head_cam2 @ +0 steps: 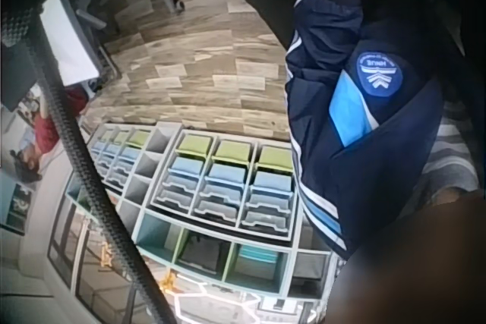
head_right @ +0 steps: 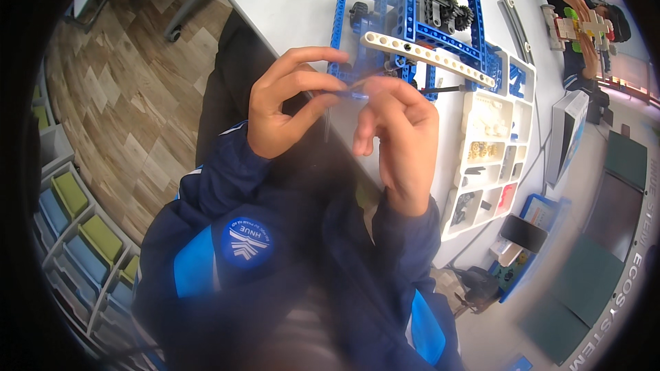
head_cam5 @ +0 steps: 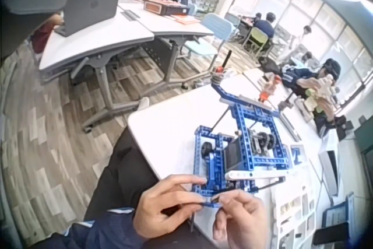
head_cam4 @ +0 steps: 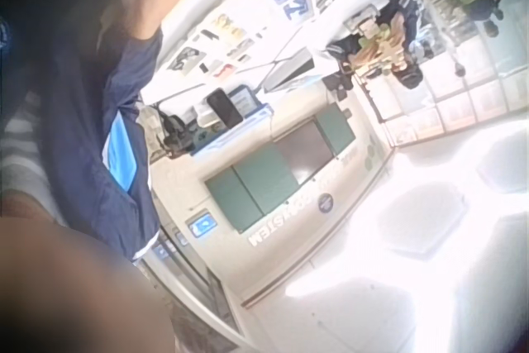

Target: The person assembles a blue LEGO Technic model at a table, selecting pieces from a compartmentalized tray and attaching them to the growing structure. They repeatedly pick small beams and connectors, align them with existing parts, and press them into place while occasionally rotating the model to access different sides.

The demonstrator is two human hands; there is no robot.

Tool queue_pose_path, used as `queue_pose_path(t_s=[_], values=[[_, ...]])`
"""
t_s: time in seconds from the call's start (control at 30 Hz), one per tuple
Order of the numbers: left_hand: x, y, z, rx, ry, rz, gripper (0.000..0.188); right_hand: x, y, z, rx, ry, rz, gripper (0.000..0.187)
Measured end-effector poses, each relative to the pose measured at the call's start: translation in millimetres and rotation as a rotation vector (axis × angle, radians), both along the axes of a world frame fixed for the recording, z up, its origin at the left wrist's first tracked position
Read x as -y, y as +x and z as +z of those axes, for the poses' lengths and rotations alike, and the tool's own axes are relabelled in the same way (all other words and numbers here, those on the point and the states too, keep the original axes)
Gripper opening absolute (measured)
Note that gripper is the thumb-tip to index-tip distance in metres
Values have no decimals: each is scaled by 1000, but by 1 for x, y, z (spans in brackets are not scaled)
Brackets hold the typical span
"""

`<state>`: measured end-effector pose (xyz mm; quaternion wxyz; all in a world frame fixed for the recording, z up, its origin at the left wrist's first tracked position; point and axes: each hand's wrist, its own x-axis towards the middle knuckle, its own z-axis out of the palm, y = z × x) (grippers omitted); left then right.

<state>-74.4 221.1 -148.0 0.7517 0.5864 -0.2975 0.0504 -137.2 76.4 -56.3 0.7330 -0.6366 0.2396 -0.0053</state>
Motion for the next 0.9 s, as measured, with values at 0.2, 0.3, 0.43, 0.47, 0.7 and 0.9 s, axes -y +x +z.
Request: queue_pose_path(t_s=[0.2,0.3,0.43,0.47,0.7,0.9], values=[[-2,-2,3,-23,-2,-69,18,11,-3,2,60,-61,161,19],[0,-4,5,-22,22,-56,17,10,-4,3,100,-192,140,18],[-1,-5,6,-30,27,-27,17,4,-8,5,144,-326,87,16],[0,-3,5,-26,16,-7,17,2,-10,5,164,-346,75,15],[-7,-3,8,-27,61,3,18,-16,-16,-12,318,-671,46,9],[-14,0,10,79,60,51,20,-29,-18,-27,353,-702,-17,14]])
